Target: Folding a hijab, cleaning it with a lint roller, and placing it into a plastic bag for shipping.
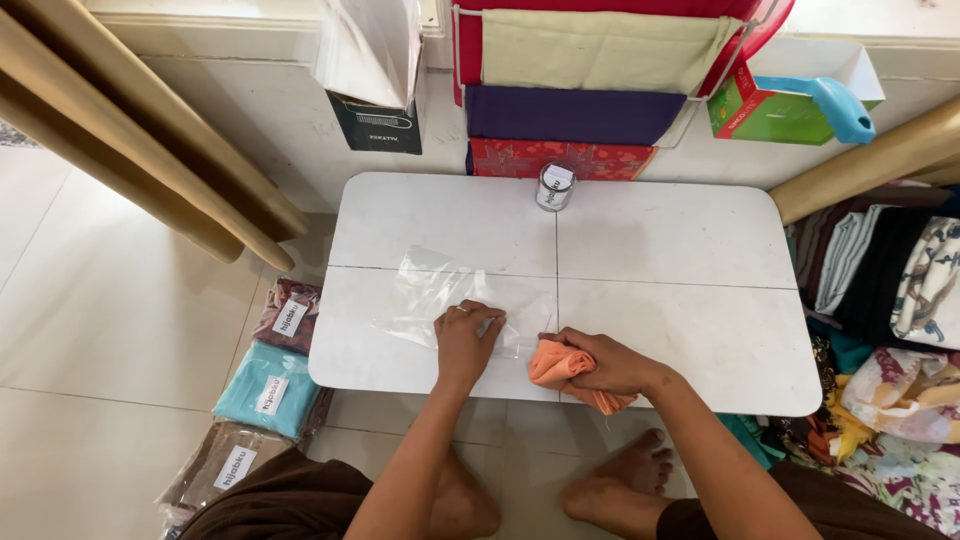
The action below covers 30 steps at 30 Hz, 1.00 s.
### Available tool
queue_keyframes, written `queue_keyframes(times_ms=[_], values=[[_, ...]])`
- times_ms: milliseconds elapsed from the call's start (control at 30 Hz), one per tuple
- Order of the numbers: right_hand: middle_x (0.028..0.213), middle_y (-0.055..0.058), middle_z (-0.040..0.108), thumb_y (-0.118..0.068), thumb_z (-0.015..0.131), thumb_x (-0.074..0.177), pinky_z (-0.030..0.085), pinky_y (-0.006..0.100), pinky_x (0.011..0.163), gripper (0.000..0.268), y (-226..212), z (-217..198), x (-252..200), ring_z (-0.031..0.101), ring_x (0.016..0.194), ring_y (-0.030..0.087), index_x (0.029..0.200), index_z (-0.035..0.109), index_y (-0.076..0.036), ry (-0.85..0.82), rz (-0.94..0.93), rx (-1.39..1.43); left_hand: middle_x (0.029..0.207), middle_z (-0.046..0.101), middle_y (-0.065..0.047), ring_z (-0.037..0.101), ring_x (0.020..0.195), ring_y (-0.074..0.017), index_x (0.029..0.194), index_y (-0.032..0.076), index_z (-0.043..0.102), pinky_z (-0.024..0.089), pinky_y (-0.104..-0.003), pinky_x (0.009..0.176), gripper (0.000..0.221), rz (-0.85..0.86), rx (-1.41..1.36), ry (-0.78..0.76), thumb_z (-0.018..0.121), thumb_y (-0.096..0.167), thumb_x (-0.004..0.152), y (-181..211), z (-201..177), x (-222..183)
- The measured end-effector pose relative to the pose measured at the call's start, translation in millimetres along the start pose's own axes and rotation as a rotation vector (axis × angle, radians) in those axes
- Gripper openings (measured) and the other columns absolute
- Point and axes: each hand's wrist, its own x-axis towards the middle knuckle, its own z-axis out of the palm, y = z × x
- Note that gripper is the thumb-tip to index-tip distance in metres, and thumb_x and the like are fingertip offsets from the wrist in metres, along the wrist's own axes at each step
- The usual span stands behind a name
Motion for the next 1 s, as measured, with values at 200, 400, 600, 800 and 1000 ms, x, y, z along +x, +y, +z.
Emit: queue_keyframes(times_ms=[200, 400, 600, 800, 1000], values=[[0.118, 0.017, 0.079, -0.003, 0.070, 0.072, 0.057, 0.047, 0.094, 0.047, 21.1, -4.5, 12.0, 0.072, 0.111, 0.033, 0.118, 0.068, -0.009, 0.081, -0.046, 0.205, 0.099, 0.071, 0.004, 0.065, 0.103, -0.0172, 0.098, 0.028, 0.080, 0.035, -0.044, 0.110, 0.008, -0.015, -0.258, -0.025, 0.072, 0.028, 0.099, -0.4, -9.3, -3.3], [0.122, 0.010, 0.076, -0.008, 0.082, 0.074, 0.058, 0.045, 0.095, 0.060, 36.3, -2.7, 29.8, 0.072, 0.113, 0.030, 0.131, 0.069, -0.019, 0.331, -0.019, 0.150, 0.100, 0.073, 0.004, 0.065, 0.107, -0.0164, 0.100, 0.025, 0.080, 0.027, -0.044, 0.115, 0.007, -0.034, -0.377, -0.046, 0.074, 0.026, 0.098, 1.0, -10.3, -9.9], [0.129, 0.003, 0.072, -0.022, 0.084, 0.074, 0.057, 0.047, 0.100, 0.061, 8.2, 10.8, 26.3, 0.068, 0.122, 0.032, 0.133, 0.069, -0.027, 0.405, 0.140, -0.322, 0.100, 0.074, -0.006, 0.067, 0.103, -0.0213, 0.100, 0.015, 0.080, 0.041, -0.044, 0.106, 0.008, -0.045, -0.609, -0.011, 0.073, 0.014, 0.097, 0.1, -2.9, -5.5], [0.155, 0.012, 0.043, -0.021, 0.080, 0.081, 0.057, 0.054, 0.101, 0.053, -60.5, 31.1, 2.4, 0.055, 0.132, 0.037, 0.133, 0.068, -0.018, 0.457, 0.151, -0.567, 0.101, 0.072, -0.007, 0.065, 0.106, -0.0206, 0.101, 0.012, 0.080, 0.043, -0.043, 0.105, 0.009, -0.003, -0.679, -0.058, 0.074, 0.010, 0.095, 8.1, 0.4, -8.9], [0.137, 0.004, 0.064, -0.031, 0.076, 0.087, 0.057, 0.051, 0.098, 0.056, -0.8, 27.7, 26.7, 0.064, 0.125, 0.033, 0.141, 0.063, -0.026, 0.429, 0.123, -0.502, 0.110, 0.067, 0.000, 0.062, 0.114, -0.0211, 0.110, 0.022, 0.076, 0.036, -0.042, 0.108, 0.017, 0.268, -0.275, 0.168, 0.074, 0.025, 0.093, 24.4, -8.4, -19.2]])
